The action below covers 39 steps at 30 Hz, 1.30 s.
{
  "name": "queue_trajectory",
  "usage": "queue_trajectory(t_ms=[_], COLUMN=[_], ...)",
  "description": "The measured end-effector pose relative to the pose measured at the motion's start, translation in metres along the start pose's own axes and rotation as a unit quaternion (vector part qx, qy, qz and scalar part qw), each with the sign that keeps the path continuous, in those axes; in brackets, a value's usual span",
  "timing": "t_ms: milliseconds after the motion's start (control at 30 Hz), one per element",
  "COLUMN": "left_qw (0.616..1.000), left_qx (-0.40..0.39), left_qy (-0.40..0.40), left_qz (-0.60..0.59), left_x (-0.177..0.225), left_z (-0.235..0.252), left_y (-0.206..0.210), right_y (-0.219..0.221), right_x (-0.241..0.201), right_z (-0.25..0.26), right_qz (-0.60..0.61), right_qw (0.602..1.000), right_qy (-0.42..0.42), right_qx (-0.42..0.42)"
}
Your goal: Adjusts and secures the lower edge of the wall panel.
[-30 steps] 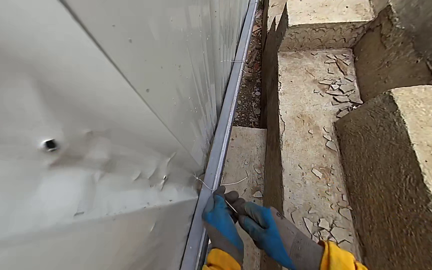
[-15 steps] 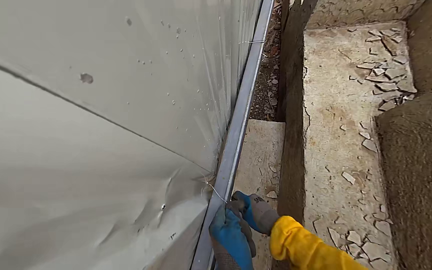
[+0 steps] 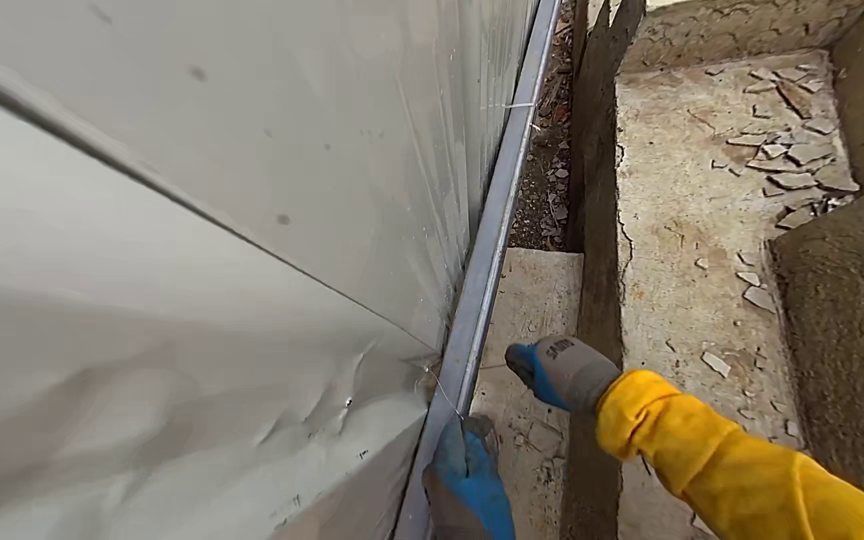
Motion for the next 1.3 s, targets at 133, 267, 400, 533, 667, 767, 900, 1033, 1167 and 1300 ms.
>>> queue_trajectory(t_ms=[133,267,400,533,667,767,900,1033,1167,1300], left_qw=[0.997,0.988,0.991,0.993,0.931,0.912,0.819,0.718,0.717,0.783], left_qx=[-0.008,0.014,0.047,0.026,-0.111,-0.146,-0.224,-0.280,-0.254,-0.224], left_qy=[-0.007,-0.018,-0.017,-0.001,-0.082,-0.149,-0.197,-0.219,-0.247,-0.159], left_qz=[-0.073,-0.155,-0.128,-0.115,-0.339,-0.352,-0.491,-0.598,-0.600,-0.558], left_x=[-0.013,-0.024,0.001,-0.003,-0.025,-0.034,-0.064,-0.061,-0.059,-0.050], left_z=[0.006,0.008,-0.014,-0.014,-0.003,0.003,0.005,0.001,0.002,0.015], left_y=[0.007,0.009,-0.001,0.006,0.052,0.071,0.091,0.103,0.102,0.098], right_y=[0.062,0.097,0.052,0.044,0.017,0.009,0.040,0.050,0.041,0.029], right_x=[-0.023,-0.036,-0.044,-0.033,-0.017,-0.020,-0.028,-0.030,-0.040,-0.044], right_z=[-0.024,-0.025,-0.057,-0.054,-0.051,-0.051,-0.062,-0.061,-0.061,-0.058], right_qz=[0.135,0.227,0.093,0.053,0.124,0.209,0.243,0.250,0.183,0.172], right_qw=[0.991,0.973,0.995,0.998,0.992,0.975,0.963,0.958,0.979,0.982], right_qy=[0.000,-0.012,-0.028,-0.035,-0.012,-0.033,-0.096,-0.090,-0.049,0.013], right_qx=[-0.015,0.037,-0.027,-0.020,0.031,0.068,0.072,0.112,0.081,0.071])
Point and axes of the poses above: each hand's wrist, its own z-axis towards the middle knuckle, its own y-axis out of the palm, x = y × z, the point moved 4 cm from there along z, towards the middle knuckle, and after that the axes turned 11 degrees about -y, right-handed, at the moved point
